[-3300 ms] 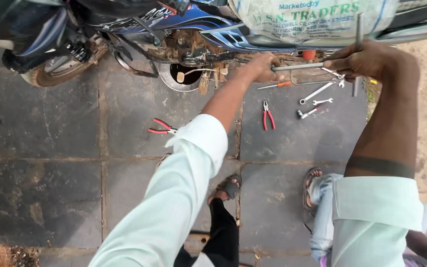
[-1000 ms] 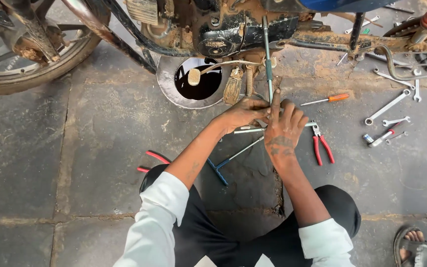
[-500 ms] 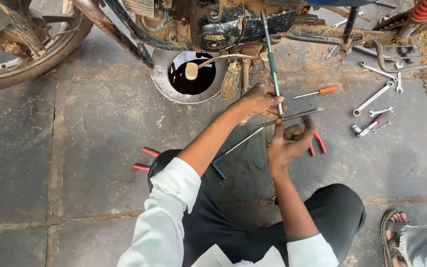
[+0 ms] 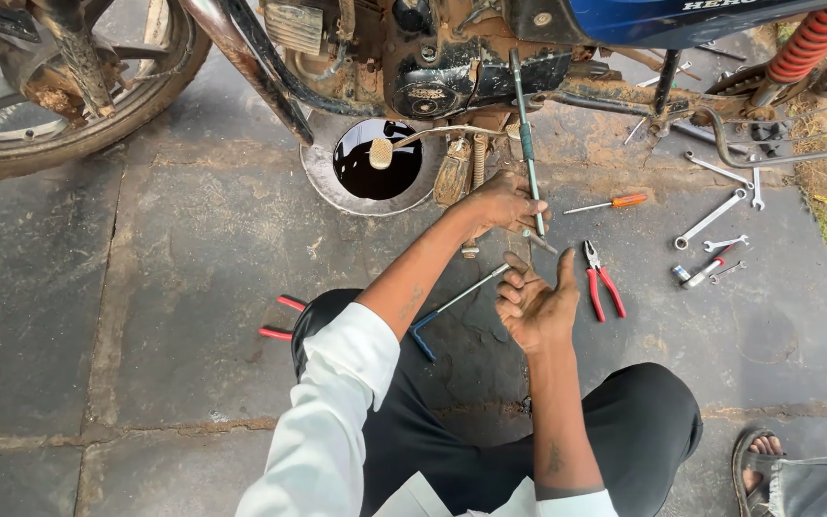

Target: Maintain and repair a motorcycle by draining engine oil and inspecting the engine cover and drive chain.

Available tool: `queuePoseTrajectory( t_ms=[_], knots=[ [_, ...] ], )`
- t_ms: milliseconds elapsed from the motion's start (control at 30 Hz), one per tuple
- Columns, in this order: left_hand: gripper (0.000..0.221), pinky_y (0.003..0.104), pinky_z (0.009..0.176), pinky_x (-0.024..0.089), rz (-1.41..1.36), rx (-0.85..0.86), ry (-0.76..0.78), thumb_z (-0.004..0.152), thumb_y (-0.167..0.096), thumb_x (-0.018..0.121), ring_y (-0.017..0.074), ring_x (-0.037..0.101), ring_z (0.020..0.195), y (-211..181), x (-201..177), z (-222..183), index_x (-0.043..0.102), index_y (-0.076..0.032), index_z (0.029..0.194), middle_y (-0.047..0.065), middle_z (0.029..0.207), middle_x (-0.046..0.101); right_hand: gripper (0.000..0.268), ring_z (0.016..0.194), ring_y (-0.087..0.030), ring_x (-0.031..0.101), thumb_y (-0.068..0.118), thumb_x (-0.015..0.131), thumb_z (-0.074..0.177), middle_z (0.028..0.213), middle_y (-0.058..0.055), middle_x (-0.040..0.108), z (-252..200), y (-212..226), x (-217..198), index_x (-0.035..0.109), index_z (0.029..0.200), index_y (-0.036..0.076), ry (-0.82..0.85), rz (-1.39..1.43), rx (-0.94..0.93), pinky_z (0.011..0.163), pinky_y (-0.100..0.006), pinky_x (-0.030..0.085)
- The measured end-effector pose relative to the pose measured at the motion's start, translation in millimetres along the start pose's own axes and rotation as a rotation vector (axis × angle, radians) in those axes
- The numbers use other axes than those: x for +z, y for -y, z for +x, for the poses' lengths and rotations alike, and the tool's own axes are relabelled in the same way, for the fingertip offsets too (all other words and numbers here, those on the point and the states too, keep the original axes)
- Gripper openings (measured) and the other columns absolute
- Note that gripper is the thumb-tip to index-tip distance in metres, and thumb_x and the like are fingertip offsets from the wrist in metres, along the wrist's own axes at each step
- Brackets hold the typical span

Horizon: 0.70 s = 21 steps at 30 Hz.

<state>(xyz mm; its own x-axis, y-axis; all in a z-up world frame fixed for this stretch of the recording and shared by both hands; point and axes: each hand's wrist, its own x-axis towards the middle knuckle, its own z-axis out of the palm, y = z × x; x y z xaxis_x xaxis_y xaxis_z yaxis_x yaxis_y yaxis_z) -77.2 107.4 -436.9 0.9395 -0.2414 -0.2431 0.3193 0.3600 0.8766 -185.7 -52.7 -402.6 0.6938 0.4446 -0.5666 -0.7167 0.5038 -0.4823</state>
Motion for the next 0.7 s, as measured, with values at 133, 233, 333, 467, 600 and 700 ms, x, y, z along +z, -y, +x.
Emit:
queuePoseTrajectory(
  t_ms=[133, 233, 333, 467, 600, 700],
  knots=[
    [0.034, 0.040, 0.079, 0.067, 0.089, -0.012, 0.003, 0.094, -0.005, 0.068, 0.0287, 0.077, 0.093, -1.2, -3.6, 0.0, 0.053, 0.008, 0.122, 0.020, 0.104, 0.073, 0.061, 0.051, -0.012, 0.043, 0.061, 0.053, 0.095, 0.067, -0.002, 0.050, 35.2, -2.2, -31.3, 0.066, 0.096, 0.001, -0.108, 0.184, -0.112, 0.040, -0.024, 0.031],
    [0.036, 0.041, 0.081, 0.064, 0.056, -0.065, -0.016, 0.093, -0.005, 0.066, 0.0307, 0.077, 0.094, -0.3, -9.0, 3.8, 0.050, 0.006, 0.123, 0.022, 0.105, 0.072, 0.020, 0.057, -0.010, 0.038, 0.022, 0.076, 0.103, 0.079, 0.003, 0.051, 75.3, -18.7, -98.0, 0.063, 0.102, 0.006, -0.256, -0.247, -0.599, 0.049, -0.029, 0.032],
    [0.036, 0.040, 0.081, 0.065, 0.015, -0.027, 0.095, 0.096, -0.008, 0.064, 0.0322, 0.077, 0.095, 0.4, -6.8, 4.0, 0.052, 0.008, 0.125, 0.023, 0.106, 0.072, 0.014, 0.066, -0.011, 0.056, 0.011, 0.073, 0.092, 0.083, 0.001, 0.065, 71.3, -42.7, -145.9, 0.072, 0.104, 0.004, 0.104, -0.884, -0.542, 0.057, -0.028, 0.046],
    [0.035, 0.042, 0.082, 0.067, 0.011, -0.005, 0.090, 0.098, -0.009, 0.061, 0.0349, 0.077, 0.097, 0.8, -8.5, 11.5, 0.049, 0.008, 0.125, 0.024, 0.107, 0.071, 0.035, 0.065, -0.012, 0.060, 0.021, 0.072, 0.088, 0.081, 0.001, 0.064, 41.2, -41.6, -110.6, 0.075, 0.116, -0.001, 0.251, -1.107, -0.233, 0.056, -0.026, 0.049],
    [0.035, 0.043, 0.080, 0.069, 0.008, -0.048, 0.042, 0.097, -0.010, 0.063, 0.0334, 0.077, 0.096, 12.6, -14.7, 24.9, 0.049, 0.006, 0.125, 0.023, 0.106, 0.073, 0.091, 0.058, -0.014, 0.056, 0.076, 0.051, 0.091, 0.077, -0.006, 0.062, 13.8, -24.0, -29.6, 0.062, 0.120, -0.009, 0.109, -0.228, -0.021, 0.046, -0.023, 0.044],
    [0.037, 0.044, 0.079, 0.069, -0.019, -0.006, 0.051, 0.096, -0.009, 0.064, 0.0330, 0.076, 0.094, 19.3, -19.7, 28.6, 0.050, 0.006, 0.126, 0.022, 0.105, 0.070, 0.095, 0.067, -0.014, 0.058, 0.074, 0.052, 0.097, 0.083, -0.007, 0.063, 20.2, -14.5, -26.1, 0.060, 0.118, -0.018, 0.100, 0.022, -0.054, 0.047, -0.020, 0.043]
  ],
)
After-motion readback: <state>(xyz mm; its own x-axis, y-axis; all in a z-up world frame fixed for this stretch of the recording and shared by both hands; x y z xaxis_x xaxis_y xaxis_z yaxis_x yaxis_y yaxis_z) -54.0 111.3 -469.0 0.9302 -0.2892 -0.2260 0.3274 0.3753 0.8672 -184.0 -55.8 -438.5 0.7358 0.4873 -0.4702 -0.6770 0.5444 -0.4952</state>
